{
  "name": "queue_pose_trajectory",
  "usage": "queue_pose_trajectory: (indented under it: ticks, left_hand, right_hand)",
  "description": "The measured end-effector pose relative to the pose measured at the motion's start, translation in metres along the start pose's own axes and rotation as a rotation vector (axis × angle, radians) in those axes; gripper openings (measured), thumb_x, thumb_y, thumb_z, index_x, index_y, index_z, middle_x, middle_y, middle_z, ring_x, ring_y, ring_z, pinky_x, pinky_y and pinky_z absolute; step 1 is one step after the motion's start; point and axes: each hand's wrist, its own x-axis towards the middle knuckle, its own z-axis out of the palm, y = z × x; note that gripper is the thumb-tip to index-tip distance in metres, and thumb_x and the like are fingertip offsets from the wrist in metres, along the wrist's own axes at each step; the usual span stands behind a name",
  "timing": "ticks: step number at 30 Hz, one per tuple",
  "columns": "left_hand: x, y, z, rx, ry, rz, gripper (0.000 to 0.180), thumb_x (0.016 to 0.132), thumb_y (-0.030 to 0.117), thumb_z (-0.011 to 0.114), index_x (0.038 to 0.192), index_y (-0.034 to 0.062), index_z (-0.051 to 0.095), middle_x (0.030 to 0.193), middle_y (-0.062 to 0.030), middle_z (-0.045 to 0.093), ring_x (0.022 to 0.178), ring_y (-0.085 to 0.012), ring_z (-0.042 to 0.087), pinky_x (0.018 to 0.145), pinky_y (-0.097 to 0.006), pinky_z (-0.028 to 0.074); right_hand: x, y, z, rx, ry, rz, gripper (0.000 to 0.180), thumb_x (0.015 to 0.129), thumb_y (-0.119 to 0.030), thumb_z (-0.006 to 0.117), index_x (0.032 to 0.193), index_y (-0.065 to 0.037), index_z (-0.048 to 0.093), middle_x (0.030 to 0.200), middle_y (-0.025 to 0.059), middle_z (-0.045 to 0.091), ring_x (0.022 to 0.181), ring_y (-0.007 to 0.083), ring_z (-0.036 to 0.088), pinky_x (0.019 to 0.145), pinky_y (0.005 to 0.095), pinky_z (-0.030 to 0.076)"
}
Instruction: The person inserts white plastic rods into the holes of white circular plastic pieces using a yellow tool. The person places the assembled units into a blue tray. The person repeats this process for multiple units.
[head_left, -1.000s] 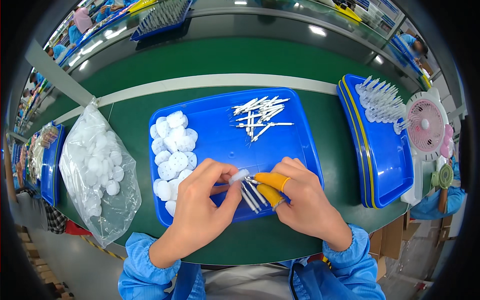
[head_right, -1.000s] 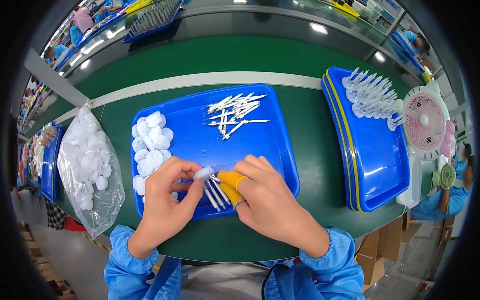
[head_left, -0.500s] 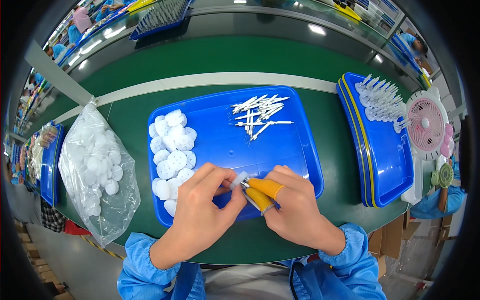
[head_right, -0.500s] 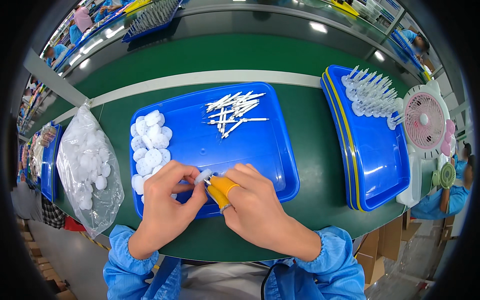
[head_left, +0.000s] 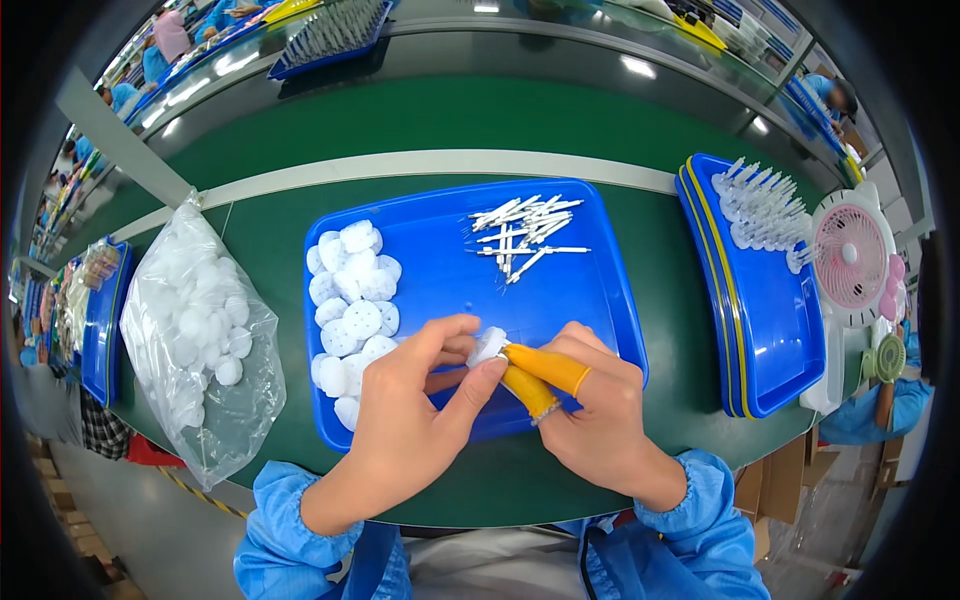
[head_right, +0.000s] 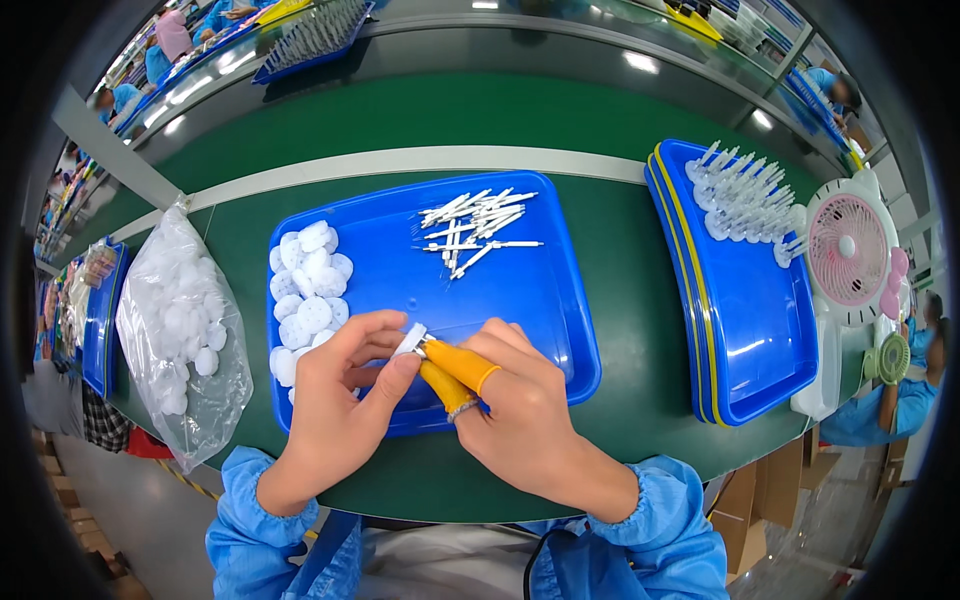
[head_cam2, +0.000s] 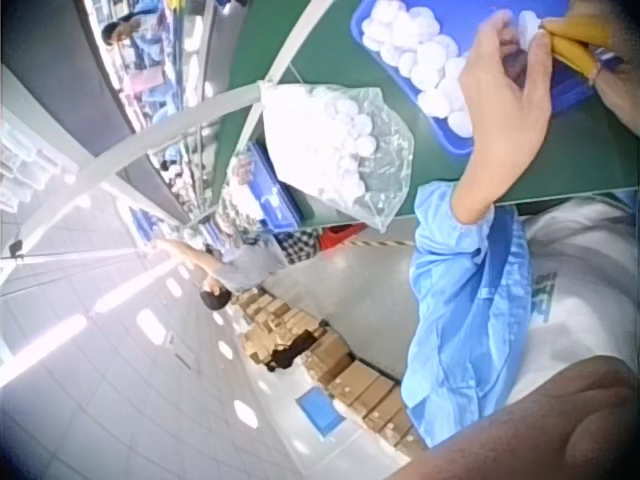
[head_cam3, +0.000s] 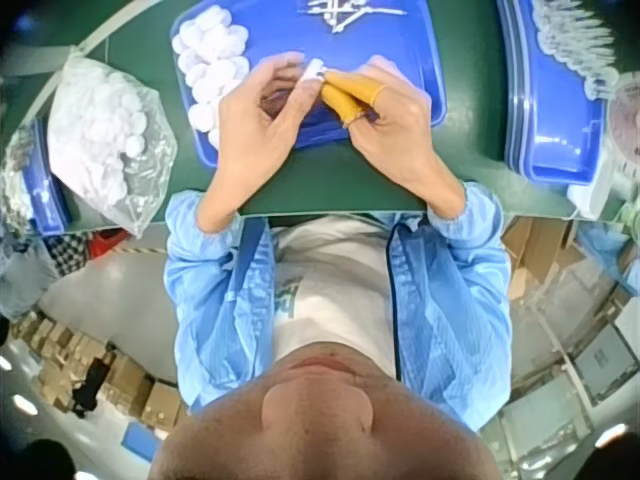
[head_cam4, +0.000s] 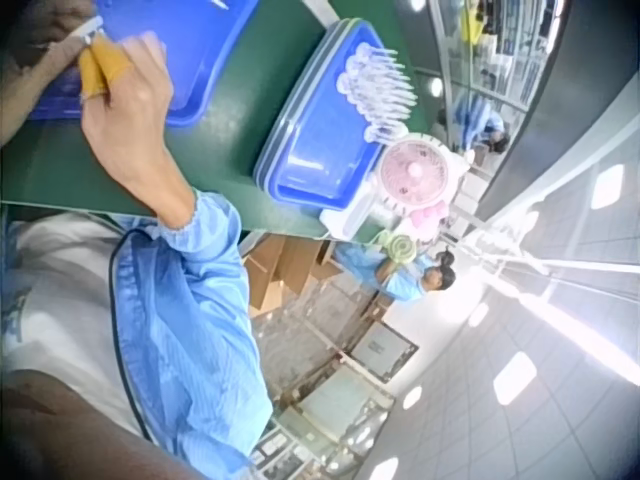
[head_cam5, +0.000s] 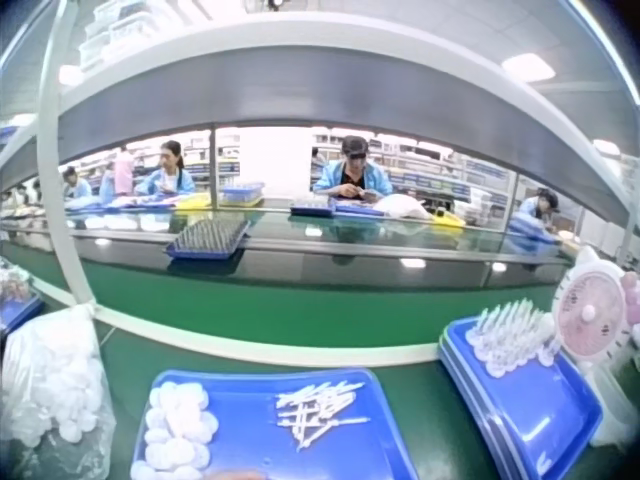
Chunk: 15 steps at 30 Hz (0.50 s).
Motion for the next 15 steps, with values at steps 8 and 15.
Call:
queue_pose_trajectory:
  ticks: [8, 15]
  left_hand:
    - [0.001, -0.002, -0.003, -0.156, -0.023, 0.101, 0.047, 0.089, -0.005, 0.080, 0.134, -0.0005, 0.066, 0.121, -0.0122, 0.067, 0.112, -0.0247, 0.076, 0.092, -0.036, 0.066]
    - [0.000, -0.001, -0.003, -0.089, -0.056, 0.125, 0.054, 0.087, -0.013, 0.077, 0.138, -0.0009, 0.062, 0.126, -0.0117, 0.062, 0.120, -0.0265, 0.073, 0.096, -0.036, 0.065]
  right_hand:
    - [0.002, -0.004, -0.018, -0.085, -0.039, -0.118, 0.059, 0.060, 0.010, 0.072, 0.118, -0.003, 0.081, 0.113, 0.0091, 0.067, 0.088, 0.0289, 0.056, 0.070, 0.0356, 0.049]
    - [0.002, -0.006, -0.020, -0.122, -0.079, -0.153, 0.057, 0.059, 0.009, 0.071, 0.114, -0.002, 0.081, 0.116, 0.0096, 0.065, 0.091, 0.0294, 0.054, 0.069, 0.0357, 0.048]
